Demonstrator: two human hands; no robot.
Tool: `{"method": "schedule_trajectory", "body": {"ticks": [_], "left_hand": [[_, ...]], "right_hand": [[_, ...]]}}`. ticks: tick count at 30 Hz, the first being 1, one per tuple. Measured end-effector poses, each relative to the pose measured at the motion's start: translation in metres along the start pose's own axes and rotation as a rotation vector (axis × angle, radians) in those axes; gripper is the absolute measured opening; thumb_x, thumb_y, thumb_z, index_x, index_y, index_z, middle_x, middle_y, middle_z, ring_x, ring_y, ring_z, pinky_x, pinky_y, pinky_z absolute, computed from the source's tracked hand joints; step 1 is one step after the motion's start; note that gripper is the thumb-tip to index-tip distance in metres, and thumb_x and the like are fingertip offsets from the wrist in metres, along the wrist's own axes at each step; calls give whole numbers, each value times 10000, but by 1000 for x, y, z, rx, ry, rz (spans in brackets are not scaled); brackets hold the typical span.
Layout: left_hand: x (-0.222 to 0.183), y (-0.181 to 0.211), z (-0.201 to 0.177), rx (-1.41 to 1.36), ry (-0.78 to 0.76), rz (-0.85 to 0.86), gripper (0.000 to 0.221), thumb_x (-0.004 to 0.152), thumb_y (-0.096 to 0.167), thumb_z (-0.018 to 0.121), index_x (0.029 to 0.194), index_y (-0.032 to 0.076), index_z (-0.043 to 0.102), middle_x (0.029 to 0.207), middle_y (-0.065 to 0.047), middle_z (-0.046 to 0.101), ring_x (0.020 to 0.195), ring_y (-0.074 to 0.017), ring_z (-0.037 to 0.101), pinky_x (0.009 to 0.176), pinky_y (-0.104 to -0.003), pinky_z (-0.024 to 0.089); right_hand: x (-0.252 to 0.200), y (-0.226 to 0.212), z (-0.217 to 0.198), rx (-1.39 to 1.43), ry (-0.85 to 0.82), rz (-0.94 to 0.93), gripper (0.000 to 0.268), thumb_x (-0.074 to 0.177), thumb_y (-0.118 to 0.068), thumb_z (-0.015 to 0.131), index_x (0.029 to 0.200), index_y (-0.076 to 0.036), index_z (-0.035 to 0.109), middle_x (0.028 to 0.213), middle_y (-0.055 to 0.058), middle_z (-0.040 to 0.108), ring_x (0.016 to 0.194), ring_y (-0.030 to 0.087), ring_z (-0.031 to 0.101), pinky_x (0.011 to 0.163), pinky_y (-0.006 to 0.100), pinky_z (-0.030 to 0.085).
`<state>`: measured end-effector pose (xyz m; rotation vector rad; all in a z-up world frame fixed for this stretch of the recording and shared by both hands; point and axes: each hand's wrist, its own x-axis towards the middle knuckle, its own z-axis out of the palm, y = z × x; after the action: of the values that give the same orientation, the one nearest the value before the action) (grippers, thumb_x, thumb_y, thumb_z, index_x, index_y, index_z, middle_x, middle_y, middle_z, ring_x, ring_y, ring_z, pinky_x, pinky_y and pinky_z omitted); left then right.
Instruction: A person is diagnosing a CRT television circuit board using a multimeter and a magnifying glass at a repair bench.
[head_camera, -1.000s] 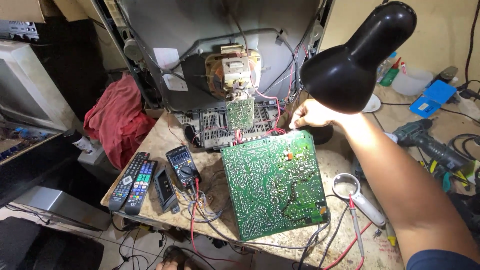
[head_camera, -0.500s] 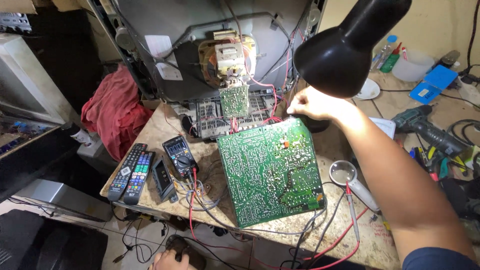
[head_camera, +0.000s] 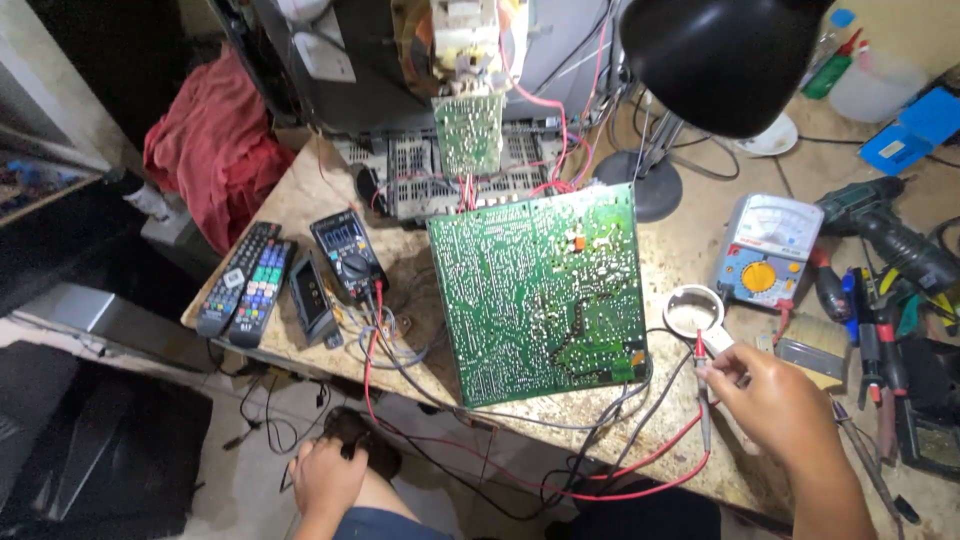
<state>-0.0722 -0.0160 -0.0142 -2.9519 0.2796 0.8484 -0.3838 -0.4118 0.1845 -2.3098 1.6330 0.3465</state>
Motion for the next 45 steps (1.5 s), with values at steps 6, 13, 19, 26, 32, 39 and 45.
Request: {"method": "schedule_trajectory", "body": {"ticks": [6,13,19,26,32,39,45], "left_hand": [[0,3,19,-73,123,14,477,881,541,516,1012,190,810,1120,20,766,1292,-205,506,1132,-407,355],[6,1,34,-64,157,-3,483,849,526,530,1008,159,801,1134,-5,762,1322,-197,495,1126,-386,363],[-2,5,27,-80,164,-3,497,868,533,520,1005,151,805,1138,-1,758,1302,-198,507,1119,-374,364],[2,5,29,-74,133,-28,495,888,545,507,1048,172,791,1173,2,755,1332,-190,499,1153,-369,337],[-1,10,21,-45,83,-48,511,886,550,516,1074,168,800,1200,3,751,1343,-193,491,1153,-367,341],[-1,13,13,0,21,-66,556,902,572,497,1149,165,786,1268,17,732,1362,-180,482,1161,-369,337],[9,12,14,36,-73,-100,598,930,601,445,1222,183,756,1326,13,693,1406,-188,459,1192,-384,319]], "right_hand": [[10,18,33,-38,4,-31,300,936,-573,625,1035,-303,710,967,-86,812,892,166,724,679,343,521],[9,17,40,-6,-13,-37,310,928,-571,624,1105,-327,694,1035,-81,813,939,207,745,729,370,549],[10,29,50,72,-11,-95,225,962,-404,565,1122,-304,685,954,-112,763,828,160,698,647,340,481],[17,57,68,457,257,-586,350,937,-191,561,1219,-189,767,1043,-1,701,961,175,687,814,349,527],[19,46,57,446,320,-879,623,848,-10,603,1456,-147,610,885,26,519,898,207,507,825,358,436],[42,19,52,630,876,-1009,410,1040,-202,577,1394,3,611,1014,136,559,854,244,582,793,359,580],[34,-37,1,1088,872,-804,388,1055,-23,373,1279,131,651,956,169,590,808,235,568,750,322,483]]}}
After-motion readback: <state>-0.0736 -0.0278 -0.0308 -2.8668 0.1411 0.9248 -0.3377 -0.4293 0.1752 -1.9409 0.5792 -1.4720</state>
